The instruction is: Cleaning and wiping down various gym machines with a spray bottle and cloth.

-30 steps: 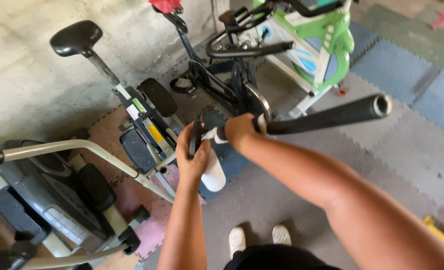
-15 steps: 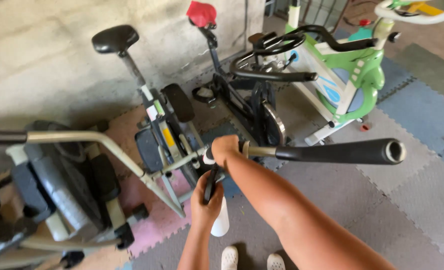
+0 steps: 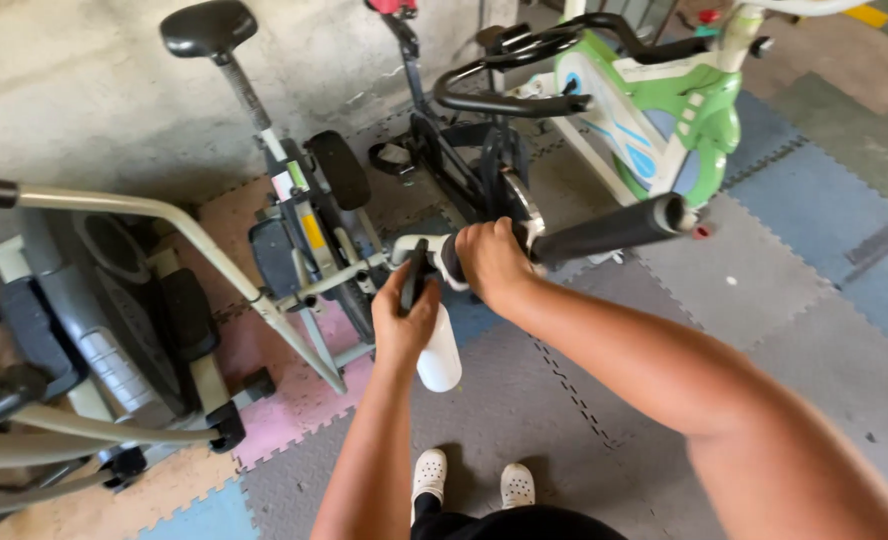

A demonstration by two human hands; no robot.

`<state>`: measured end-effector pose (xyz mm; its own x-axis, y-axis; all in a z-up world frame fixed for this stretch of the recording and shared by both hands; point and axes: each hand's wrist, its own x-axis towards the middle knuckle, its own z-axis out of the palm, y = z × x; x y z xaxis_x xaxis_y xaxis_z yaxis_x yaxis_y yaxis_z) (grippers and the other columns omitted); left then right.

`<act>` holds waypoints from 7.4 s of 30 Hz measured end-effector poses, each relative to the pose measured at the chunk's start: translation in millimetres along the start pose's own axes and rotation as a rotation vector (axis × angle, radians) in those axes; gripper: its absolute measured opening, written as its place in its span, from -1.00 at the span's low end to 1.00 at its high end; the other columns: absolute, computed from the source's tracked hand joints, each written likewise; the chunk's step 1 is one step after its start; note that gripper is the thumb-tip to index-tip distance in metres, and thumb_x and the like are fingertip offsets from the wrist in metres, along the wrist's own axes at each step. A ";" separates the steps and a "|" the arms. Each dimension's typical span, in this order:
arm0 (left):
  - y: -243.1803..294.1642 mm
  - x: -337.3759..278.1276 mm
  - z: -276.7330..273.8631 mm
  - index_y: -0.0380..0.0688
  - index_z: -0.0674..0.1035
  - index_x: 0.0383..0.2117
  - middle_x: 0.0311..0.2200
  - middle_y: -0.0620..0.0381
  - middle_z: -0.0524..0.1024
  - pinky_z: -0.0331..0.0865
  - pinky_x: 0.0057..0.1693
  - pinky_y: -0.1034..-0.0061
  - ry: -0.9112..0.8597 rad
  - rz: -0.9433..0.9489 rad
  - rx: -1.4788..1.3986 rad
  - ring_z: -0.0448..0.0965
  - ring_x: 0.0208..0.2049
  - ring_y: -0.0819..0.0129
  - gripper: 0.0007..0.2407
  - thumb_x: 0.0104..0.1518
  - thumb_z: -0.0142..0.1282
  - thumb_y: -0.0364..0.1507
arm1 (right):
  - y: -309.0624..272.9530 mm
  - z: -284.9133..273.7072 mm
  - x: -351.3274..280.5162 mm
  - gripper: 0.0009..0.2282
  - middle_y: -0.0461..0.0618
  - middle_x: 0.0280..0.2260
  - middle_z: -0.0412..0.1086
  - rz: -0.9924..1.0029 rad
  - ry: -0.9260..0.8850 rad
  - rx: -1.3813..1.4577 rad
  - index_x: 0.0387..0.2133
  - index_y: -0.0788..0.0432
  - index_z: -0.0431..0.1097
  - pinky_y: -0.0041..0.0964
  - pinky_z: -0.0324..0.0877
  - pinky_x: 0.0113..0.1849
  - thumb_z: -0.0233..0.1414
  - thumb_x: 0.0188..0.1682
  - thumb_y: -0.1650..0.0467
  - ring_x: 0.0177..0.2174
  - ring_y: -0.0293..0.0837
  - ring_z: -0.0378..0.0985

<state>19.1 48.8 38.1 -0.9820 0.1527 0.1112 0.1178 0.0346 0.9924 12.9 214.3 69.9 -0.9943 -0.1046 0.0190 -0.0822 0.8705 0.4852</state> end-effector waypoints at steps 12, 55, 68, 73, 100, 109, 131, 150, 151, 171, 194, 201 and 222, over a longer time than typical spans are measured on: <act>23.5 -4.4 59.5 -0.27 0.53 0.09 0.12 -0.09 0.44 0.32 0.27 0.38 -0.074 0.468 0.124 0.48 0.16 0.11 -0.55 -0.04 0.17 -0.56 | 125.1 85.6 -118.0 -0.46 0.11 0.05 0.41 0.253 0.169 2.043 0.10 0.14 0.30 -0.04 0.29 0.12 -0.05 0.06 0.00 0.08 -0.05 0.41; -15.8 -4.5 95.7 -0.25 0.38 0.20 -0.27 -0.04 0.59 0.46 -0.16 0.46 0.137 0.062 0.094 0.56 -0.32 0.32 -0.56 0.19 0.20 -0.48 | 158.0 -19.9 -76.4 -0.49 0.08 -0.26 0.52 -0.607 0.410 2.260 -0.20 0.23 0.47 -0.14 0.31 0.20 -0.06 0.12 0.00 -0.16 -0.08 0.59; -30.7 3.5 91.1 -0.35 -0.11 0.41 -0.19 -0.07 0.59 0.51 -0.04 0.42 -0.130 0.144 0.183 0.65 -0.21 0.19 -0.16 0.10 0.30 -0.50 | 146.4 32.4 -33.3 -0.62 0.17 -0.30 0.52 -0.594 -0.061 2.233 -0.42 0.24 0.42 0.01 0.22 0.21 -0.05 0.13 0.15 -0.10 0.08 0.56; -46.7 17.3 98.0 -0.28 -0.09 0.42 -0.17 0.08 0.57 0.51 -0.03 0.50 -0.154 0.097 -0.014 0.62 -0.20 0.36 -0.09 -0.04 0.37 -0.54 | 176.6 5.1 -32.3 -0.54 0.18 -0.37 0.55 -0.838 -0.134 2.182 -0.40 0.29 0.52 0.02 0.10 0.30 -0.20 0.16 0.17 -0.27 0.11 0.60; -29.0 -43.6 189.7 -0.17 0.15 0.28 -0.08 0.01 0.53 0.50 -0.01 0.47 0.449 -0.003 0.082 0.56 -0.13 0.35 -0.24 -0.06 0.42 -0.52 | 136.6 81.9 69.4 -0.65 0.14 -0.35 0.53 -1.314 -0.865 1.802 -0.40 0.47 0.50 -0.19 0.41 -0.06 0.00 -0.06 0.29 -0.30 -0.09 0.56; -2.4 -64.4 202.4 -0.20 0.14 0.25 -0.12 0.07 0.52 0.46 -0.01 0.48 0.637 -0.022 0.145 0.55 -0.13 0.37 -0.29 -0.06 0.32 -0.57 | 213.4 -26.6 -31.2 -0.70 0.06 -0.33 0.56 -1.141 -0.033 1.566 -0.38 0.32 0.49 -0.28 0.47 -0.12 -0.01 0.00 0.26 -0.28 -0.16 0.58; 28.4 -100.8 193.1 -0.21 0.16 0.27 -0.31 0.12 0.55 0.51 -0.12 0.51 0.530 0.037 0.005 0.57 -0.30 0.44 -0.32 -0.01 0.28 -0.61 | 156.8 -0.2 -112.2 -0.50 0.23 0.11 0.36 -0.478 0.948 1.634 0.23 0.37 0.18 -0.18 0.39 0.13 0.18 0.14 0.34 0.06 0.06 0.51; 2.2 -138.2 173.9 -0.18 0.15 0.29 -0.33 0.13 0.56 0.51 -0.15 0.51 0.373 -0.028 0.072 0.58 -0.31 0.43 -0.30 0.00 0.30 -0.57 | 146.6 -4.6 -134.9 -0.55 -0.01 0.05 0.38 -0.515 0.756 2.074 0.33 0.28 0.16 -0.40 0.44 0.07 0.13 0.21 0.50 -0.04 -0.26 0.47; 1.5 -136.8 174.7 -0.18 0.15 0.29 -0.33 0.13 0.56 0.51 -0.15 0.51 0.367 -0.026 0.071 0.58 -0.31 0.43 -0.30 0.00 0.30 -0.57 | 144.9 -7.6 -134.2 -0.55 -0.01 0.05 0.38 -0.510 0.761 2.070 0.33 0.28 0.16 -0.40 0.44 0.07 0.13 0.21 0.50 -0.04 -0.26 0.47; -71.5 -94.3 216.4 -0.24 0.21 0.24 -0.22 0.02 0.60 0.52 -0.05 0.44 0.477 -0.167 0.128 0.62 -0.21 0.32 -0.34 -0.04 0.30 -0.55 | 87.3 125.9 -36.8 -0.64 0.04 -0.10 0.47 -0.092 -0.671 3.110 -0.02 0.22 0.35 -0.07 0.43 0.06 0.17 -0.13 0.54 -0.07 -0.04 0.52; -53.6 101.4 400.3 -0.08 -0.02 0.41 -0.02 0.01 0.51 0.48 -0.06 0.52 0.527 0.093 -0.145 0.50 -0.22 0.45 -0.21 0.05 0.21 -0.65 | 297.1 195.3 144.9 -0.76 0.02 -0.23 0.50 -0.697 0.868 1.295 -0.19 0.09 0.44 -0.09 0.47 -0.08 0.24 -0.13 0.42 -0.13 0.06 0.56; -54.1 109.2 408.0 -0.08 0.00 0.39 -0.04 0.01 0.55 0.49 -0.06 0.53 0.561 -0.007 -0.016 0.54 -0.19 0.43 -0.22 0.04 0.23 -0.65 | 287.2 179.2 183.8 -0.68 0.03 -0.54 0.48 -0.211 0.270 1.547 -0.42 0.16 0.53 -0.08 0.42 -0.40 0.07 0.17 0.17 -0.48 0.06 0.57; -32.4 181.4 392.4 -0.25 0.10 0.27 0.08 -0.01 0.48 0.37 0.18 0.47 0.643 0.112 0.117 0.52 0.07 0.30 -0.31 0.02 0.31 -0.58 | 286.2 167.2 164.7 -0.61 0.09 -0.57 0.43 -0.213 0.500 1.373 -0.51 0.18 0.48 -0.07 0.41 -0.42 0.11 0.06 0.10 -0.47 0.16 0.55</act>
<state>-104.8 463.0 5.7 -0.8510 -0.4573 0.2581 0.2039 0.1651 0.9650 -185.6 526.6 65.7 -0.8531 -0.1892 0.4862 -0.5020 0.5512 -0.6665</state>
